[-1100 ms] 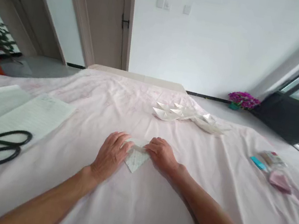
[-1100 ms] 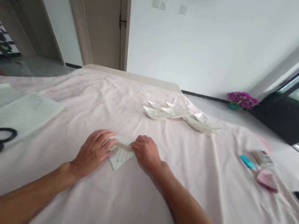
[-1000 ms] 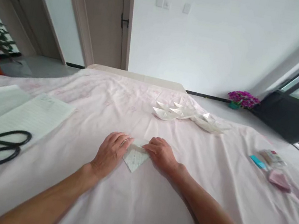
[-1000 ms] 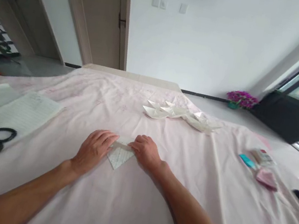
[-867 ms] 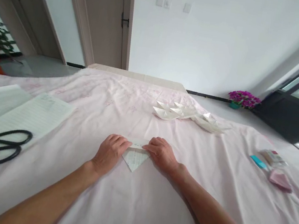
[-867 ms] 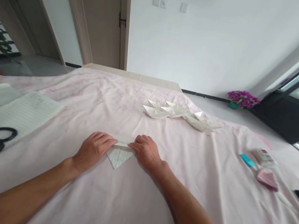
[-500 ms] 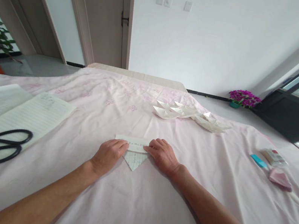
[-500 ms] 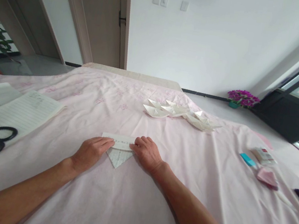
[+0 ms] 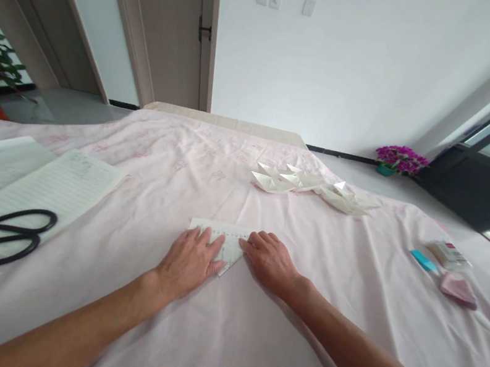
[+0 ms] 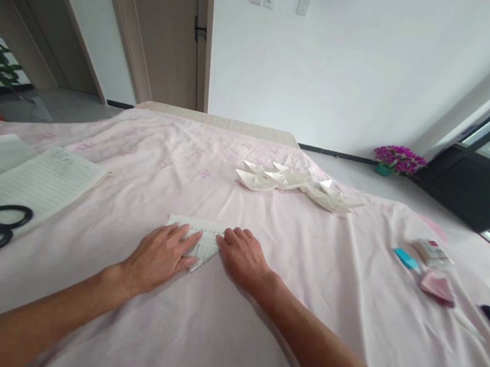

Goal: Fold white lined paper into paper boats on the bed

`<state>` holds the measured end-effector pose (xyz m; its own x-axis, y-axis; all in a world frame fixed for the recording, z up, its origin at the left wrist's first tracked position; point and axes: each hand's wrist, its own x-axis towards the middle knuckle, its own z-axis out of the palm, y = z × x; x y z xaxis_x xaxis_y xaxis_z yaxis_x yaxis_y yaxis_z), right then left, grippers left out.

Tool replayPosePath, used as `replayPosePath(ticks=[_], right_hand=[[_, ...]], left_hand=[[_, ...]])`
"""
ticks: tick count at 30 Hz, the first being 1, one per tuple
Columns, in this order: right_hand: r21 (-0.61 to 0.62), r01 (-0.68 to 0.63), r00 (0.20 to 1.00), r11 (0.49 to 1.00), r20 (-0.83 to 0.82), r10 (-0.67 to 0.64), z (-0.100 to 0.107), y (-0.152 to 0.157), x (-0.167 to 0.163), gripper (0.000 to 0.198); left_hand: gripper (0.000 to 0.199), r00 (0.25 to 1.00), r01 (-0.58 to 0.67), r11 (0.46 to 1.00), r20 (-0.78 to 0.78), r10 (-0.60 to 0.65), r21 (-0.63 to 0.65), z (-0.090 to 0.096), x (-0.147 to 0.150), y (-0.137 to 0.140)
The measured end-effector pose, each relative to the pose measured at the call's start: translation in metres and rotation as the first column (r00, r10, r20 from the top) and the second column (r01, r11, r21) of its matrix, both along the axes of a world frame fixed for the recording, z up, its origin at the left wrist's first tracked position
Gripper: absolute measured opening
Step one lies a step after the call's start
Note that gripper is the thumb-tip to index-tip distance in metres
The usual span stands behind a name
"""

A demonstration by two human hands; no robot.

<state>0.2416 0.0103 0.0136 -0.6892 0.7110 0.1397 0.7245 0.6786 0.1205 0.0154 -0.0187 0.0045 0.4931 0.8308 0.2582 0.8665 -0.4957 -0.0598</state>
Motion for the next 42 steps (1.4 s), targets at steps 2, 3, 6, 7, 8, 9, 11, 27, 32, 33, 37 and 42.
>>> replayPosePath(ticks=[2, 3, 6, 7, 8, 9, 11, 27, 32, 33, 37, 42], right_hand=[[-0.021, 0.064, 0.998, 0.998, 0.012, -0.064, 0.006, -0.008, -0.006, 0.020], [-0.028, 0.099, 0.995, 0.995, 0.013, -0.098, 0.008, -0.013, -0.010, 0.020], [-0.035, 0.187, 0.982, 0.982, -0.015, -0.187, 0.008, -0.025, -0.024, 0.021], [-0.038, 0.187, 0.981, 0.982, -0.038, -0.188, 0.005, -0.029, -0.029, 0.025], [-0.036, 0.170, 0.983, 0.985, -0.062, -0.172, 0.001, -0.031, -0.032, 0.030], [-0.027, 0.154, 0.985, 0.988, -0.079, -0.156, -0.004, -0.033, -0.035, 0.038], [-0.032, 0.122, 0.986, 0.992, -0.108, -0.124, -0.013, -0.035, -0.035, 0.048], [-0.115, 0.215, 0.970, 0.970, -0.094, -0.226, -0.004, -0.043, 0.021, 0.043], [-0.158, 0.272, 0.954, 0.949, -0.086, -0.287, 0.022, -0.021, 0.006, 0.038], [-0.152, 0.307, 0.947, 0.940, -0.048, -0.317, 0.027, -0.014, 0.001, 0.041], [-0.123, 0.381, 0.924, 0.916, 0.074, -0.375, 0.033, 0.016, -0.013, 0.034], [-0.249, 0.323, 0.938, 0.913, -0.046, -0.344, 0.028, 0.045, -0.007, 0.042]], left_hand=[[0.052, 1.000, 0.010, 1.000, -0.002, -0.010, 0.017, -0.006, 0.009, -0.004], [0.053, 1.000, 0.021, 1.000, 0.001, -0.021, 0.021, -0.009, 0.012, -0.005], [0.055, 0.999, 0.047, 0.999, 0.021, -0.048, 0.023, -0.020, 0.015, -0.006], [0.055, 0.998, 0.053, 0.998, 0.029, -0.054, 0.022, -0.022, 0.014, -0.006], [0.056, 0.997, 0.062, 0.998, 0.035, -0.062, 0.021, -0.023, 0.013, -0.005], [0.056, 0.997, 0.070, 0.997, 0.040, -0.070, 0.020, -0.024, 0.011, -0.005], [0.059, 0.995, 0.087, 0.996, 0.049, -0.088, 0.017, -0.024, 0.007, -0.005], [0.045, 0.990, 0.132, 0.991, 0.054, -0.132, 0.009, -0.012, -0.042, -0.009], [0.021, 0.998, 0.046, 0.999, 0.048, -0.046, -0.003, 0.003, -0.024, 0.011], [0.021, 1.000, 0.014, 1.000, 0.026, -0.014, -0.008, 0.006, -0.019, 0.016], [0.008, 0.999, -0.027, 0.999, 0.045, 0.028, -0.033, 0.012, -0.008, 0.036], [0.032, 0.982, -0.060, 0.986, 0.166, 0.087, -0.158, 0.015, -0.020, 0.055]])
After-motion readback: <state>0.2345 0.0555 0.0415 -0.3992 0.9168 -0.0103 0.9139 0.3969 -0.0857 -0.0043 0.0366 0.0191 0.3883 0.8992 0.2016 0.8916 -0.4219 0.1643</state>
